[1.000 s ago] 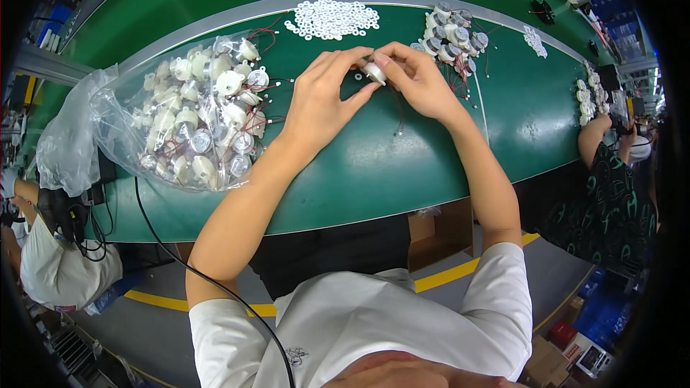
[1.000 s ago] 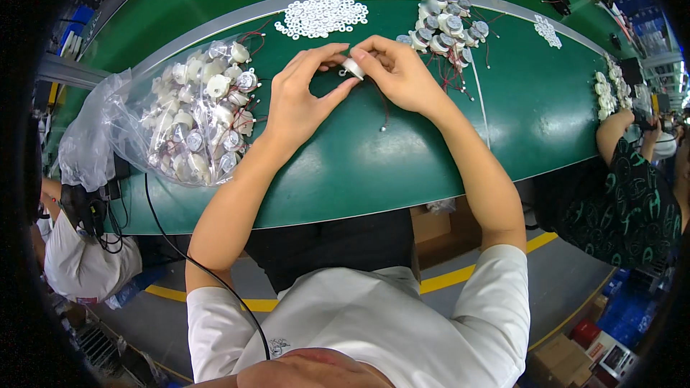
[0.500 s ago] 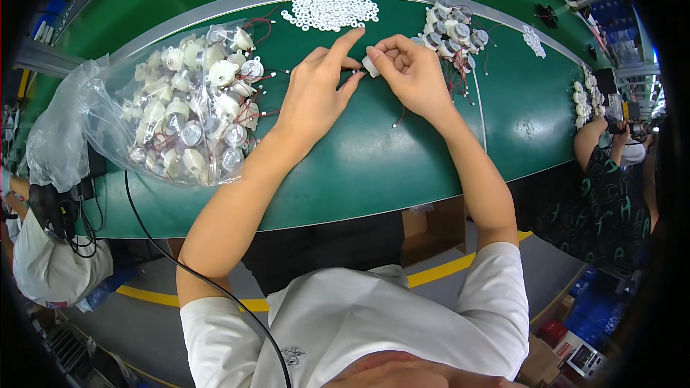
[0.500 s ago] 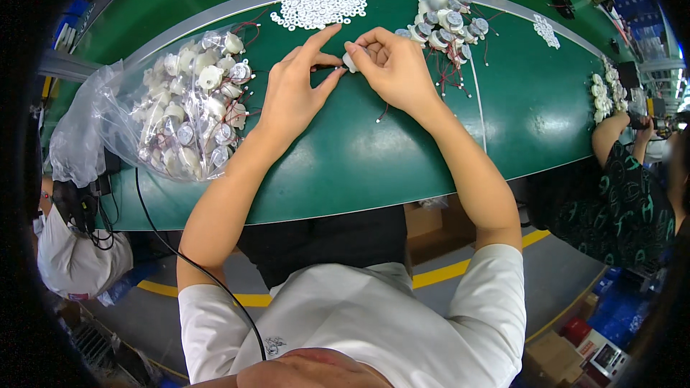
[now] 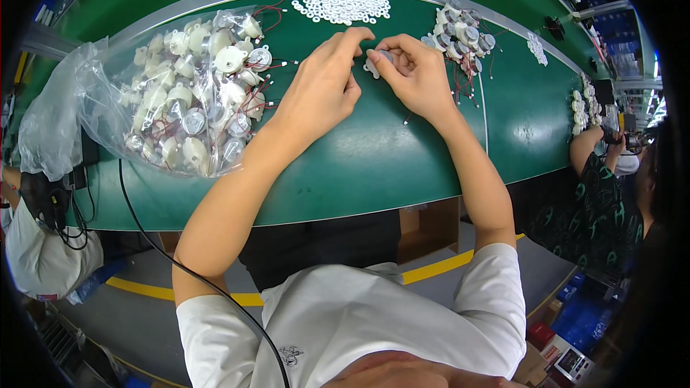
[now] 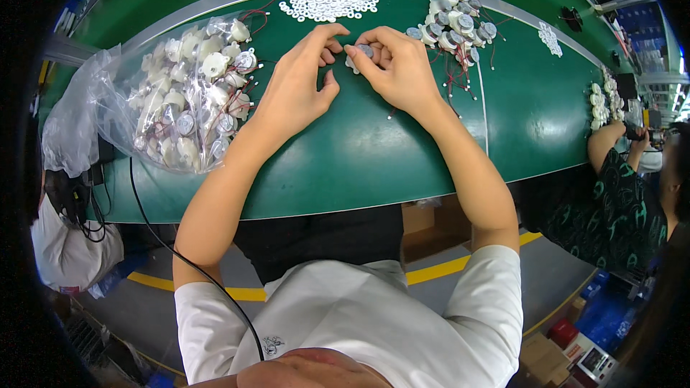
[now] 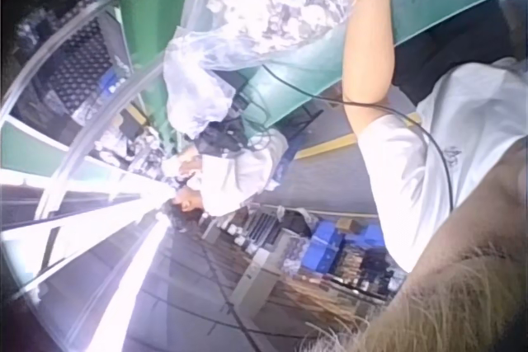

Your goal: Manually assemble small white electrical components on an assembly line by inserting small parts into a housing.

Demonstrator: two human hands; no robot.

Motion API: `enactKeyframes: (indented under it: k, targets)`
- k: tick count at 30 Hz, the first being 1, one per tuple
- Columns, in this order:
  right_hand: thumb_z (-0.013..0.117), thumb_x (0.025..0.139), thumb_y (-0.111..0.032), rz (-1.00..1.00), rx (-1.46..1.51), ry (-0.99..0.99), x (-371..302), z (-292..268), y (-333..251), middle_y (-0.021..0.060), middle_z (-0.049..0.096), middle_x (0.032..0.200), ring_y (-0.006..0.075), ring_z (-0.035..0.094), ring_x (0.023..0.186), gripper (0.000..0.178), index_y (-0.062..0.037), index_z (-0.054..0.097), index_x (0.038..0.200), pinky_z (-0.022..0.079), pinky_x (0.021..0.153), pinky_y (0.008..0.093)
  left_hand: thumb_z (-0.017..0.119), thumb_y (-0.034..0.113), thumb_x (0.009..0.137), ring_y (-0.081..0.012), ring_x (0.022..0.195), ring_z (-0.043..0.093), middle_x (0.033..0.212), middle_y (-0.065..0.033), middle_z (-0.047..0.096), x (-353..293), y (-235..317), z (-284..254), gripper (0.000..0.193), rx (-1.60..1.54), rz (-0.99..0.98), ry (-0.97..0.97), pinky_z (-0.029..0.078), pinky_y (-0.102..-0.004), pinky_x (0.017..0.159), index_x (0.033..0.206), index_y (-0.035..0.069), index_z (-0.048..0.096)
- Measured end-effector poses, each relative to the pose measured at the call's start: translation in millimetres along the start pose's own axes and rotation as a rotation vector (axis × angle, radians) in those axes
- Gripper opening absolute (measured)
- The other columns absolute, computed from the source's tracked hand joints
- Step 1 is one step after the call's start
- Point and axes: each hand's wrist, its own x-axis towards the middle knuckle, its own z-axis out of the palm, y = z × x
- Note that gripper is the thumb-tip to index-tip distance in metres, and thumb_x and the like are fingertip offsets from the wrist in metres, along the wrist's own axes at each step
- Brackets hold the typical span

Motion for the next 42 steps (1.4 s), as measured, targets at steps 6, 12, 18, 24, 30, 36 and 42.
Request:
enactKeyframes:
  k: [6,12,18,24,30,36,42]
  targets:
    - [0.081,0.091,-0.017,-0.011,0.008,-0.005,-1,0,1,0.0046,0.062,0.068,0.0089,0.045,0.055,0.022,0.0015,0.073,0.100,0.038,0.052,0.0277,0.058,-0.019,0.076,-0.0297,0.094,0.066,0.112,-0.0141,0.062,-1,-1,-3,0.063,0.012,0.113,-0.036,0.056,-0.0353,0.073,0.134,0.006,0.060]
    - [0.081,0.090,-0.015,-0.022,-0.033,-0.042,0,-2,-2,0.0044,0.062,0.074,0.0103,0.045,0.058,0.021,0.0002,0.073,0.102,0.040,0.055,0.0284,0.058,-0.018,0.075,-0.0337,0.100,0.065,0.114,-0.0142,0.063,-1,-3,-4,0.060,0.025,0.121,-0.052,0.056,-0.0403,0.081,0.131,0.004,0.064]
    - [0.079,0.089,-0.011,-0.030,-0.033,-0.112,0,-9,-3,0.0051,0.066,0.084,0.0127,0.048,0.062,0.020,-0.0016,0.071,0.104,0.043,0.059,0.0289,0.062,-0.014,0.075,-0.0347,0.106,0.064,0.115,-0.0136,0.068,2,-9,-3,0.054,0.166,0.211,-0.070,0.053,-0.0438,0.096,0.126,0.003,0.068]
    - [0.080,0.086,-0.008,-0.070,-0.069,-0.142,-1,-9,-10,0.0068,0.068,0.089,0.0188,0.056,0.068,0.023,-0.0018,0.070,0.106,0.048,0.063,0.0324,0.066,-0.008,0.079,-0.0294,0.102,0.064,0.111,-0.0075,0.073,3,-6,-2,0.044,0.361,0.217,-0.060,0.053,-0.0420,0.092,0.120,0.007,0.075]
    - [0.079,0.086,-0.006,-0.077,-0.110,-0.214,7,-15,-17,0.0091,0.065,0.089,0.0221,0.060,0.073,0.021,-0.0020,0.070,0.105,0.051,0.068,0.0349,0.066,-0.003,0.082,-0.0260,0.098,0.064,0.099,-0.0040,0.070,5,1,-1,0.040,0.496,0.206,-0.027,0.053,-0.0404,0.087,0.117,0.012,0.077]
    - [0.078,0.084,-0.006,-0.225,-0.217,-0.152,3,-8,-17,0.0120,0.064,0.092,0.0360,0.067,0.083,0.020,-0.0021,0.067,0.101,0.054,0.072,0.0436,0.066,0.000,0.083,-0.0258,0.098,0.065,0.098,-0.0038,0.069,7,5,-2,0.035,0.578,0.194,-0.079,0.053,-0.0409,0.085,0.115,0.013,0.077]
    - [0.078,0.084,-0.004,-0.281,-0.253,-0.128,1,-4,-19,0.0114,0.063,0.092,0.0358,0.067,0.082,0.022,-0.0036,0.068,0.104,0.054,0.070,0.0436,0.067,0.004,0.085,-0.0242,0.099,0.065,0.101,-0.0035,0.069,-3,3,-7,0.036,0.581,0.206,-0.066,0.052,-0.0405,0.083,0.118,0.017,0.076]
